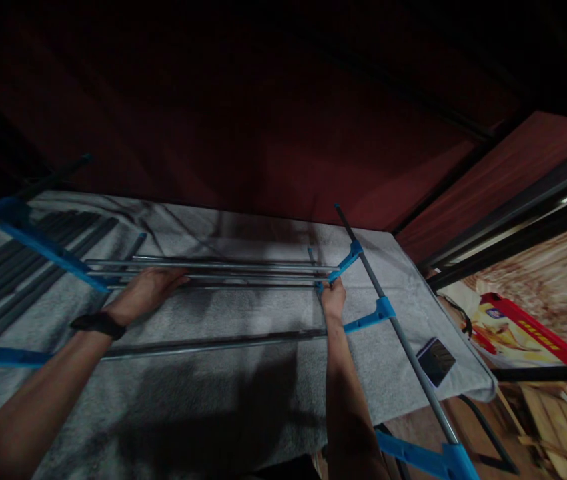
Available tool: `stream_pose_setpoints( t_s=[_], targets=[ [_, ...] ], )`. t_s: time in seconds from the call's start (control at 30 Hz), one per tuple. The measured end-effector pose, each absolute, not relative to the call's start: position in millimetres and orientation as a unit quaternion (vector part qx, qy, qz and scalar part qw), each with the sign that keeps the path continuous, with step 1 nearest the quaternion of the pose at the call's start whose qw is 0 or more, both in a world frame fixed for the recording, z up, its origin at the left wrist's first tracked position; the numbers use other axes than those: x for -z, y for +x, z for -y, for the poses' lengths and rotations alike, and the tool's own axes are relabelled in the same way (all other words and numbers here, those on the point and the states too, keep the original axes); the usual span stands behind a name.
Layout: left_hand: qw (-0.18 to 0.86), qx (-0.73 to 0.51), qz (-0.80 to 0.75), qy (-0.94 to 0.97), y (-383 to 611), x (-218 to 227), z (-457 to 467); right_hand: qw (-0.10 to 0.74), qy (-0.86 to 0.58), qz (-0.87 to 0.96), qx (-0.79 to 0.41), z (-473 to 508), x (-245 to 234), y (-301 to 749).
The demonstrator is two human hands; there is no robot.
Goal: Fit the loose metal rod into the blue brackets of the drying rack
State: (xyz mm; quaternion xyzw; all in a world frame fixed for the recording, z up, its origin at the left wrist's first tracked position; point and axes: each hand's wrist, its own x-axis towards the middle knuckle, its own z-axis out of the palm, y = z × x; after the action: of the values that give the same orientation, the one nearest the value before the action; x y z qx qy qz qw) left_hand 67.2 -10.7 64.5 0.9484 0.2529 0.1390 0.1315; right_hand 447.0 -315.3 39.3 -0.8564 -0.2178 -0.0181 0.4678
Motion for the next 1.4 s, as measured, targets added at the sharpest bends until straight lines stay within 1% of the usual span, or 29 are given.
stream_pose_setpoints(
  t_s=[0.13, 0.3, 0.4, 0.5, 0.6, 0.73, 0.77, 0.83, 0.93, 1.03, 1.1, 1.17, 1.23, 1.4],
  targets=[
    [0.134, -0.155, -0.232, 0.951, 65, -70, 19, 0.471, -0.856, 0.213, 0.008, 317, -39, 448],
    [0.142, -0.191, -0.247, 0.939, 63, -80, 33, 0.423, -0.888, 0.178, 0.019, 321, -34, 443],
    [0.184, -0.23, -0.269, 0.917, 64, -79, 42, 0.396, -0.899, 0.175, 0.063, 330, -36, 422],
    [0.28, -0.303, -0.286, 0.865, 70, -79, 52, 0.364, -0.887, 0.254, 0.128, 337, -46, 390],
    [0.438, -0.394, -0.298, 0.751, 81, -84, 64, 0.36, -0.835, 0.376, 0.18, 329, -66, 360],
    [0.696, -0.478, -0.257, 0.47, 97, -98, 80, 0.371, -0.763, 0.491, 0.197, 298, -97, 332],
    [0.739, -0.485, -0.245, 0.398, 100, -101, 82, 0.371, -0.751, 0.51, 0.194, 289, -102, 326],
    [0.786, -0.49, -0.238, 0.293, 105, -106, 86, 0.373, -0.731, 0.539, 0.188, 271, -111, 314],
    [0.792, -0.5, -0.25, 0.247, 112, -108, 87, 0.388, -0.7, 0.573, 0.177, 245, -120, 295],
    [0.78, -0.512, -0.249, 0.26, 116, -107, 86, 0.406, -0.668, 0.608, 0.141, 215, -131, 275],
    [0.772, -0.519, -0.245, 0.273, 118, -105, 85, 0.398, -0.655, 0.634, 0.106, 192, -142, 260],
    [0.762, -0.525, -0.245, 0.289, 119, -102, 85, 0.363, -0.647, 0.667, 0.071, 166, -156, 245],
    [0.745, -0.531, -0.251, 0.317, 121, -97, 84, 0.308, -0.641, 0.702, 0.036, 139, -170, 226],
    [0.656, -0.559, -0.313, 0.399, 124, -85, 81, 0.161, -0.611, 0.774, -0.032, 77, -195, 170]
  ],
)
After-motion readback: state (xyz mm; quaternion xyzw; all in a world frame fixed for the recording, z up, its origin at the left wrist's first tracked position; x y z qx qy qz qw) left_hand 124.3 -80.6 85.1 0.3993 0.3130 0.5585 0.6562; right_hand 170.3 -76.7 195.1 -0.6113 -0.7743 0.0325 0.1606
